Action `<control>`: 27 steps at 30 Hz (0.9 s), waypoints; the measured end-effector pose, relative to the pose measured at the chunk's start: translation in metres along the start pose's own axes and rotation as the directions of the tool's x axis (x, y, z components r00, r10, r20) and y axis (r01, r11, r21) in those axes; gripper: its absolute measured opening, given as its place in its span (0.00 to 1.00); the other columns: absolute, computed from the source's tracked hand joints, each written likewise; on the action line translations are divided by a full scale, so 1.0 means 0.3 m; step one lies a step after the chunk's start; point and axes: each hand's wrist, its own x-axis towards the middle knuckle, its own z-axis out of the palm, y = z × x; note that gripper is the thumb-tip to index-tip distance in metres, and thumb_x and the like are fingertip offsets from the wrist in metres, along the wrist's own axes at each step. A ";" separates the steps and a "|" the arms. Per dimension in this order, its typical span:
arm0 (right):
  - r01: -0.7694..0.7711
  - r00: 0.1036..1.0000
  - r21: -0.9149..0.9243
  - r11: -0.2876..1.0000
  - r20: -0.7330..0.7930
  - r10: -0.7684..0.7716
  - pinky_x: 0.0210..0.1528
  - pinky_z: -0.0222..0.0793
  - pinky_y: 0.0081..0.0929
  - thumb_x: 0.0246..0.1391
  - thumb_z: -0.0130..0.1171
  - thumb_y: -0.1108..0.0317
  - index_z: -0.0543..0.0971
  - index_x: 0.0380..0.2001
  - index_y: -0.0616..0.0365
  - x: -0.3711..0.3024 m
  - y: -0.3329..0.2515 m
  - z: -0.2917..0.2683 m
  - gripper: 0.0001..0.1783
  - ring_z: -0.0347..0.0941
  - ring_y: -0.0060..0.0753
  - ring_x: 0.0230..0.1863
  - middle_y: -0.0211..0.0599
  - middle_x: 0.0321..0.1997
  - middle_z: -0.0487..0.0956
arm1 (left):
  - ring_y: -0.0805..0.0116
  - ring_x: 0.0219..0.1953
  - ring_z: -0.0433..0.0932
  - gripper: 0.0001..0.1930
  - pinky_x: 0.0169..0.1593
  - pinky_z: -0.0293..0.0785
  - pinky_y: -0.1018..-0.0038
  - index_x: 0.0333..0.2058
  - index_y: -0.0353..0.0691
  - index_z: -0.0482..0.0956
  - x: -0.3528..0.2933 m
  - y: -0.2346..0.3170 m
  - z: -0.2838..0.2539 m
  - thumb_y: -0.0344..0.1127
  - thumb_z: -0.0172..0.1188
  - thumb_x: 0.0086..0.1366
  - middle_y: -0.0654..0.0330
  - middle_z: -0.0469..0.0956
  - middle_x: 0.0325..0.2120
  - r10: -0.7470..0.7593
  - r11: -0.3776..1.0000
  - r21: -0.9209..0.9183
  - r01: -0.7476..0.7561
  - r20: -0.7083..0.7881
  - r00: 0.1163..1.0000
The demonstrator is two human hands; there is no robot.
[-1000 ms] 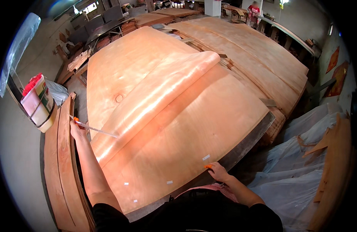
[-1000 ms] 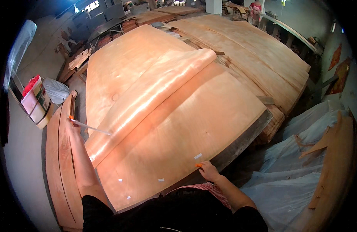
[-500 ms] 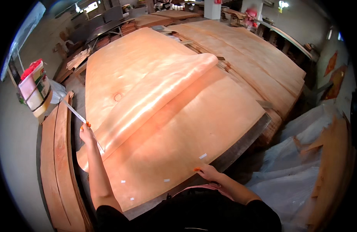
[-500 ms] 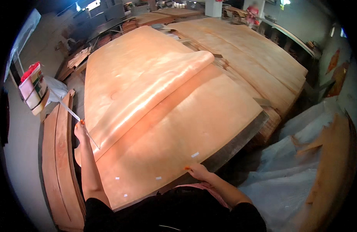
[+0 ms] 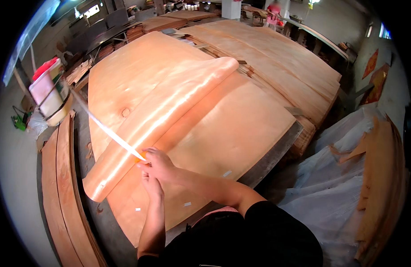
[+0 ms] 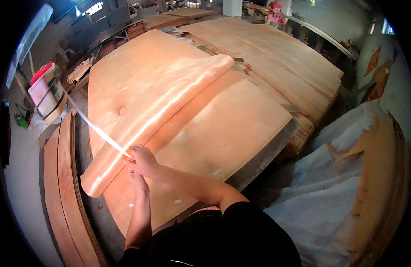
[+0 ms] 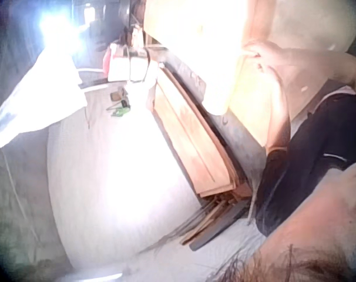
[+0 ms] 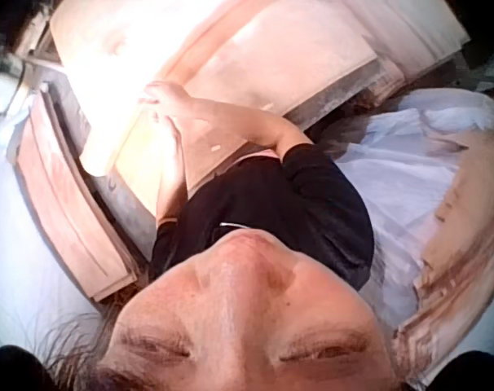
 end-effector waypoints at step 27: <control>-0.705 0.659 0.709 0.020 0.643 0.390 0.59 0.53 0.33 0.62 0.31 0.52 0.60 0.56 0.59 -0.187 0.291 -0.019 0.27 0.60 0.36 0.58 0.41 0.56 0.65 | 0.75 0.34 0.74 0.10 0.41 0.68 0.79 0.37 0.34 0.75 -0.049 -0.053 -0.066 0.33 0.47 0.64 0.59 0.77 0.31 -0.181 0.983 0.019 0.181 0.036 0.983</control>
